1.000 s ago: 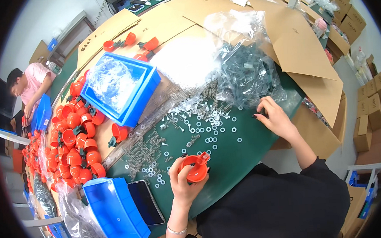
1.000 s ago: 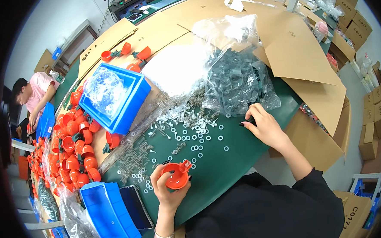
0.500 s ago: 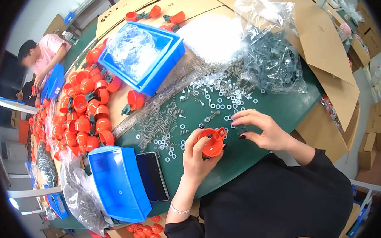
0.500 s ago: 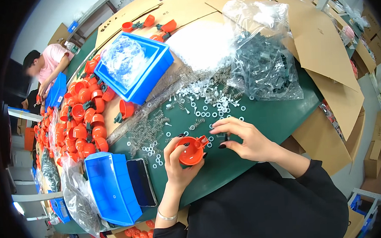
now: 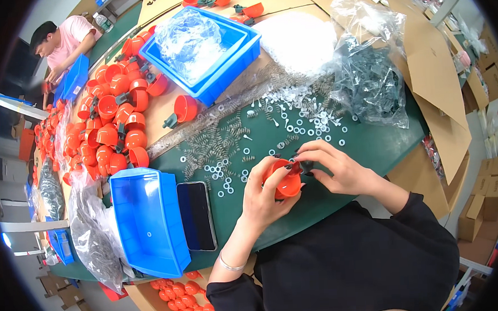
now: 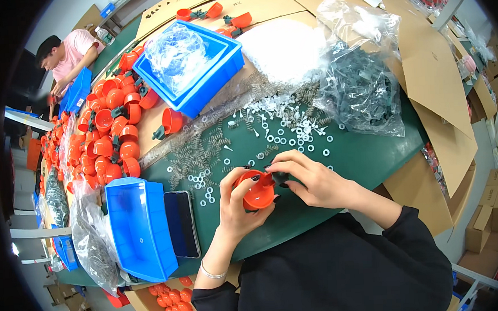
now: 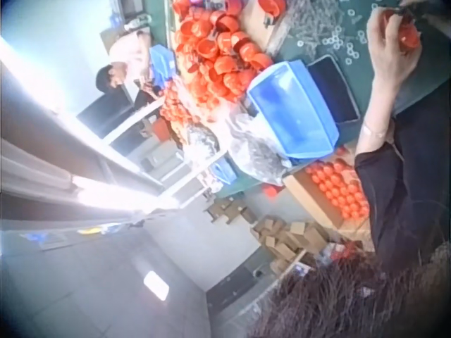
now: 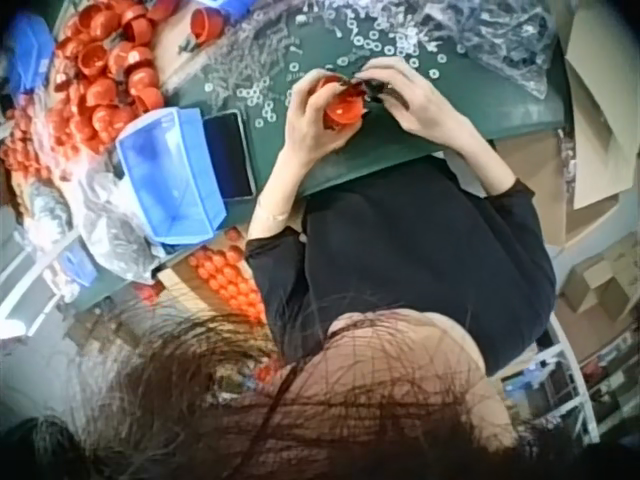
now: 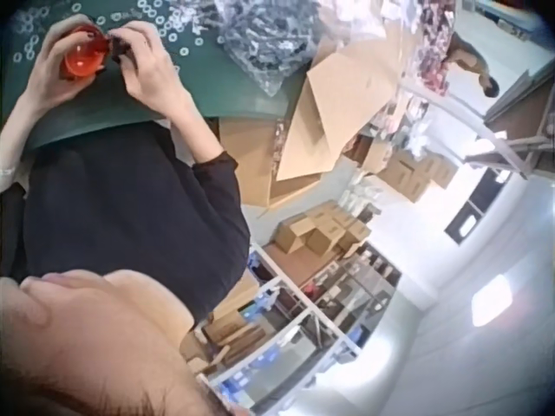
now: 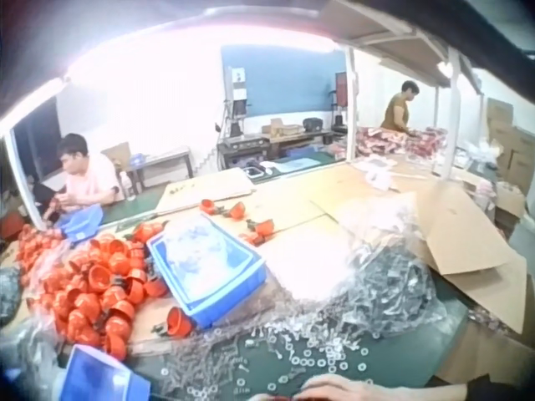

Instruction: The person assembles poultry waterer cups by picking up red cups from a box, inserting small washers and plastic fittings into them by hand, and placing the assembled cups onto the table.

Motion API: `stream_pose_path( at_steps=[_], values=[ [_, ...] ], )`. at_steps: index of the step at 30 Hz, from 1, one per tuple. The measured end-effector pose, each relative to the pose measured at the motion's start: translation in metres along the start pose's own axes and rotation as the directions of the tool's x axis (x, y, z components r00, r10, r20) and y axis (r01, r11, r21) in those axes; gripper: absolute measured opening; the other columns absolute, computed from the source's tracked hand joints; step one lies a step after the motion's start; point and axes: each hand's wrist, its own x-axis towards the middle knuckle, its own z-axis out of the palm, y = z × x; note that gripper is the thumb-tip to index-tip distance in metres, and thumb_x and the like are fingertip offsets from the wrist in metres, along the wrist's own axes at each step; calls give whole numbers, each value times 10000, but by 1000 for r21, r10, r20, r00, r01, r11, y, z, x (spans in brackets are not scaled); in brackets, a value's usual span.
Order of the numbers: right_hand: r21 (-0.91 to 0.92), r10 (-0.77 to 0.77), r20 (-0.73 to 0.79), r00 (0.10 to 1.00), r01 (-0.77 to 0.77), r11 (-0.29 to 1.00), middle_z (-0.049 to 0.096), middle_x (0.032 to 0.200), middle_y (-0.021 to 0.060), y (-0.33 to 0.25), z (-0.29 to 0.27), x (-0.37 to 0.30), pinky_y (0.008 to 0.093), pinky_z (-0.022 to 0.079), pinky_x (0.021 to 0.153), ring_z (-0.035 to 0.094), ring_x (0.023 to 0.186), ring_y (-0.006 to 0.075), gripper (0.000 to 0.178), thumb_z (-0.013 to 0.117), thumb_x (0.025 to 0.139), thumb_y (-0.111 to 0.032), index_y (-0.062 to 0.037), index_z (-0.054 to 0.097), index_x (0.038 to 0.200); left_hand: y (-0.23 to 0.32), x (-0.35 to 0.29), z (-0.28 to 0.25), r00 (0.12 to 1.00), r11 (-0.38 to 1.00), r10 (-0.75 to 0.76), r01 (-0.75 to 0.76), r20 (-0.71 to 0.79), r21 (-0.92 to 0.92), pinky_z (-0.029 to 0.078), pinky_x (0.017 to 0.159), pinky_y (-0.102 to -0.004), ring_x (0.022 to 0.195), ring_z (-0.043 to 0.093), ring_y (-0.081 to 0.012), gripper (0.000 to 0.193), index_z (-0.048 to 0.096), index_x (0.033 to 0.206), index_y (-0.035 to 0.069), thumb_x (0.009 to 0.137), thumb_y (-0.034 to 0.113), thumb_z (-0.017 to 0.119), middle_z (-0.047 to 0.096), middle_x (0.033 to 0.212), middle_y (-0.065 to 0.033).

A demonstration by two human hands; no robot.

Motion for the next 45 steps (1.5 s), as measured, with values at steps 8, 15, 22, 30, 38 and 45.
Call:
stream_pose_path(
  at_steps=[8,15,22,30,38,45],
  values=[
    [128,38,-97,995,-26,991,588,1133,112,8,8,-6,347,509,867,604,1021,270,469,637,746,120,-35,567,1183,2,2,0,1000,999,-12,13,12,-46,545,778,-392,1004,587,-338,652,492,1174,95,629,133,847,500,1182,-174],
    [228,115,-148,982,-79,971,605,1128,129,11,17,-8,338,529,831,624,984,264,447,654,744,120,-34,583,1158,1,1,0,996,995,92,-91,4,-49,554,783,-399,1004,591,-346,619,502,1147,105,645,160,860,492,1196,-174],
    [-77,-176,-113,978,168,983,595,1116,138,13,22,-5,353,511,810,606,955,278,463,712,693,88,-17,564,1119,1,1,-4,1000,995,-5,7,18,-97,528,826,-408,1064,554,-365,678,390,1134,104,643,99,858,465,1210,-205],
    [-479,-419,-152,895,304,823,522,1098,164,6,38,33,395,454,765,538,888,299,355,605,771,-50,-4,526,1114,2,4,-8,839,781,-534,441,-108,-442,416,947,-364,1103,500,-255,527,351,1157,52,786,62,725,460,1206,-171],
    [-293,-387,-46,921,358,887,398,1340,237,18,51,46,422,448,930,483,1159,385,608,704,764,-120,-12,444,1303,10,49,-100,777,824,-562,556,-282,-110,460,872,-312,975,552,-175,376,458,1167,21,853,59,662,543,1105,-93],
    [-269,-352,145,925,379,885,454,1301,238,30,77,34,451,433,962,482,1182,373,462,646,805,-115,-23,503,1235,-142,95,-283,504,599,-748,233,-432,-766,515,941,-377,1152,548,-299,446,431,1330,67,989,349,493,521,1313,-107]
  ],
)
